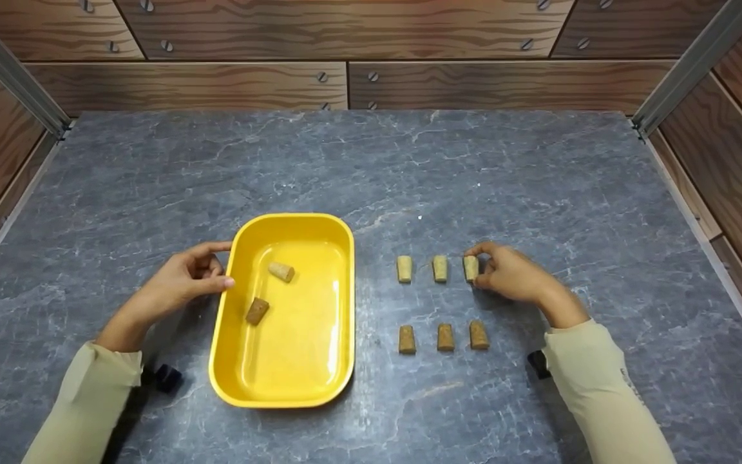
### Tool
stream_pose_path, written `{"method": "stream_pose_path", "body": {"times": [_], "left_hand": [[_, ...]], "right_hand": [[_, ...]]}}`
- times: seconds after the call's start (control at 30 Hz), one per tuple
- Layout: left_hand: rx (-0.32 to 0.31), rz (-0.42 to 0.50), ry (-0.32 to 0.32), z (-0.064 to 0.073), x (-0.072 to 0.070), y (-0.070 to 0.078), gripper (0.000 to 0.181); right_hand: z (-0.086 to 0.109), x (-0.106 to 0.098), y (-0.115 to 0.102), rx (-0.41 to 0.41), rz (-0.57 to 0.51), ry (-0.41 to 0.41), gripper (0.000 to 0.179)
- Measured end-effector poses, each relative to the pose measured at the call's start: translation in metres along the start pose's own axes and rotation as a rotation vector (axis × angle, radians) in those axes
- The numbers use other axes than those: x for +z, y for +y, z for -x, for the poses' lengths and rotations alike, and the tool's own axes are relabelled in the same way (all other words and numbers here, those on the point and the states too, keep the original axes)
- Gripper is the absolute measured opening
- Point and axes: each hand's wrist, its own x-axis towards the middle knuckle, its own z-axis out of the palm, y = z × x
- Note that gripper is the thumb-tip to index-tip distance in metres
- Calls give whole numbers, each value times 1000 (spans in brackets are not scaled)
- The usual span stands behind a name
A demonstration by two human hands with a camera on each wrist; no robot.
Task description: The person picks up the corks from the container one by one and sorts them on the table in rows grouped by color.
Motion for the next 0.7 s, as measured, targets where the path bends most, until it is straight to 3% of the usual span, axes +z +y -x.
{"method": "stream_pose_path", "body": {"times": [0.43,0.7], "left_hand": [[6,-13,11,0,1,-1,62],[-4,-14,15,-1,0,-1,63]], "right_hand": [[4,0,-1,-1,-45,-8,61],[14,1,-21,-26,-27,98,58]]}}
